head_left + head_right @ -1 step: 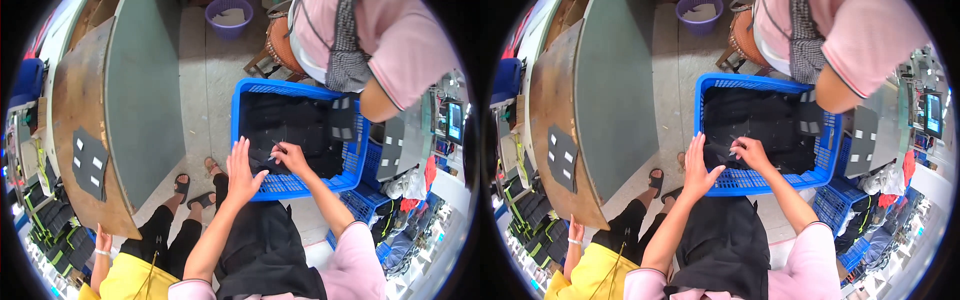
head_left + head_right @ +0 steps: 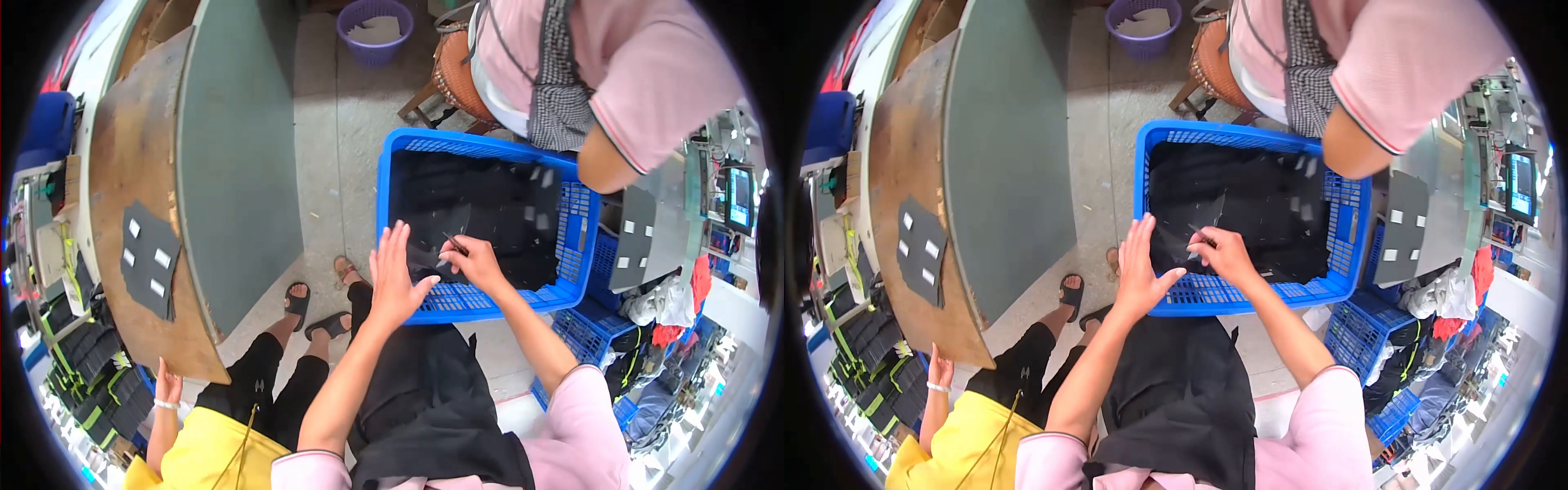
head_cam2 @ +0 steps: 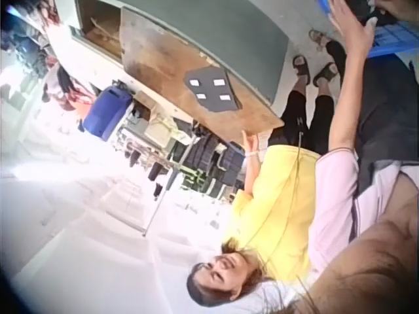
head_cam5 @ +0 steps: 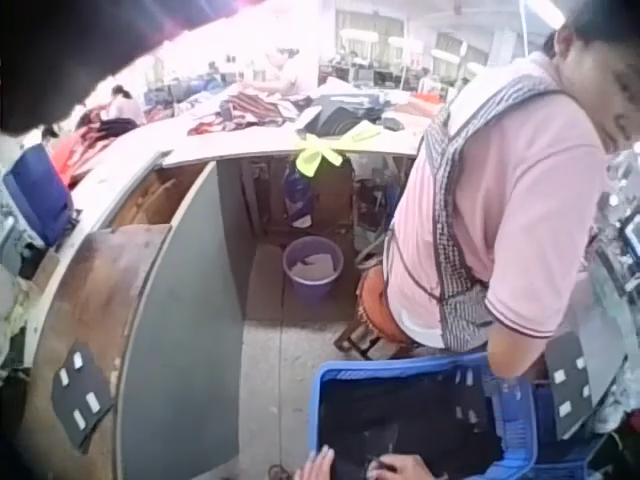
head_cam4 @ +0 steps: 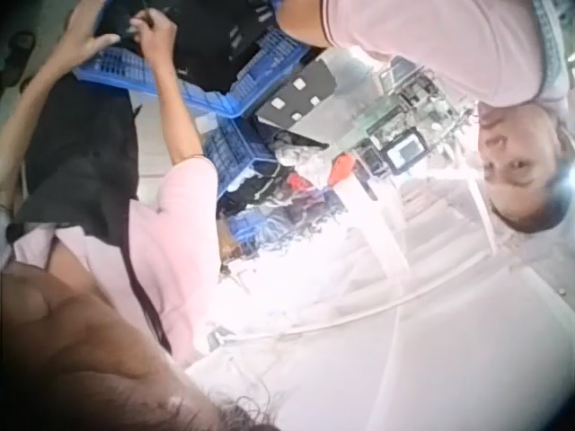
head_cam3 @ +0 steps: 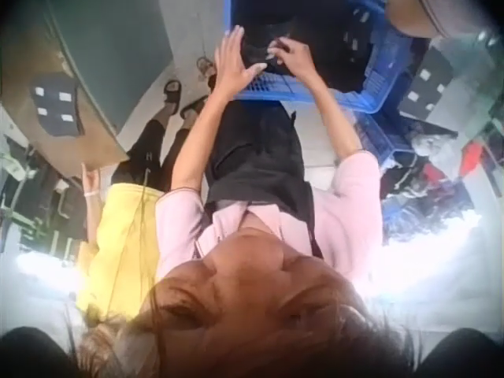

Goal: Trim excess material and loose threads from black fabric components using scissors in a garment manufacturing facility.

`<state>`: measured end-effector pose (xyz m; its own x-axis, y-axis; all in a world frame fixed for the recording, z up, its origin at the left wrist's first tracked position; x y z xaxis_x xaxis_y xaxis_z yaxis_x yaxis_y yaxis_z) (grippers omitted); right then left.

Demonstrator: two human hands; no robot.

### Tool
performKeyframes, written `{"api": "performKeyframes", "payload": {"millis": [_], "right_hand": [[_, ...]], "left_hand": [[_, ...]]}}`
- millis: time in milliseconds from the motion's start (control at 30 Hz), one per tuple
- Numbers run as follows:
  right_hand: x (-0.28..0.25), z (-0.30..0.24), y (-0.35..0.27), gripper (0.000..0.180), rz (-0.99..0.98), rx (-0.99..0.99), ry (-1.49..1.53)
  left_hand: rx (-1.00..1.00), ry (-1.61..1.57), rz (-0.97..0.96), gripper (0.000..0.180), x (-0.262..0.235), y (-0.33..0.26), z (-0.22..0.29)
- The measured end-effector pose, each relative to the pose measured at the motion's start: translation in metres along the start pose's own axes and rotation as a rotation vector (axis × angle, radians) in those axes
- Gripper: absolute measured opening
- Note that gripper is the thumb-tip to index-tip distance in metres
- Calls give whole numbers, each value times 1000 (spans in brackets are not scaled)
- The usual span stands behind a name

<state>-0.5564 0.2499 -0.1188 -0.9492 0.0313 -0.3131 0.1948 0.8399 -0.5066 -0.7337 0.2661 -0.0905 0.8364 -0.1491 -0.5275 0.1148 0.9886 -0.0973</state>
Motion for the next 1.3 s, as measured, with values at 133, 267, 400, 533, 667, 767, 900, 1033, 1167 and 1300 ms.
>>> {"api": "performKeyframes", "payload": {"millis": [133,267,400,533,667,767,900,1033,1167,1300], "right_hand": [[-5,-90,-63,12,-45,-79,38],[16,-150,-99,11,-106,-53,199],[38,-182,-130,18,275,-743,-73],[52,-192,-163,29,65,-726,-133],[54,-202,-173,29,-23,-885,-335],[56,-207,-172,28,-56,-959,-407],[64,-213,-166,27,-35,-1035,-401],[68,-216,-162,27,12,-1140,-375],[66,-217,-168,28,27,-1137,-432],[61,-210,-171,26,78,-1103,-319]], "left_hand": [[-139,-139,-285,57,-48,-10,37],[-582,-783,-137,22,-112,-40,70],[-600,-898,25,22,-157,-65,71],[-612,-1031,141,21,-182,-89,69],[-576,-1078,237,23,-200,-96,77],[-532,-1023,286,26,-207,-97,78],[-471,-932,286,28,-214,-95,81],[-453,-924,264,30,-216,-95,80],[-385,-844,256,32,-218,-97,83],[-388,-855,255,33,-217,-99,86]]}}
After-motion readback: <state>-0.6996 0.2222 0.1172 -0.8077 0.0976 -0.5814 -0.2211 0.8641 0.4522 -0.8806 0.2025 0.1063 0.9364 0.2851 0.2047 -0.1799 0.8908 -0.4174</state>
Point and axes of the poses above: each hand's wrist, its own y-axis towards the middle knuckle, its own x-axis out of the palm, z = x × y, the point moved 1 cm from there along y, towards the middle knuckle, and after that the axes turned 11 degrees about z, right-handed, at the moved point
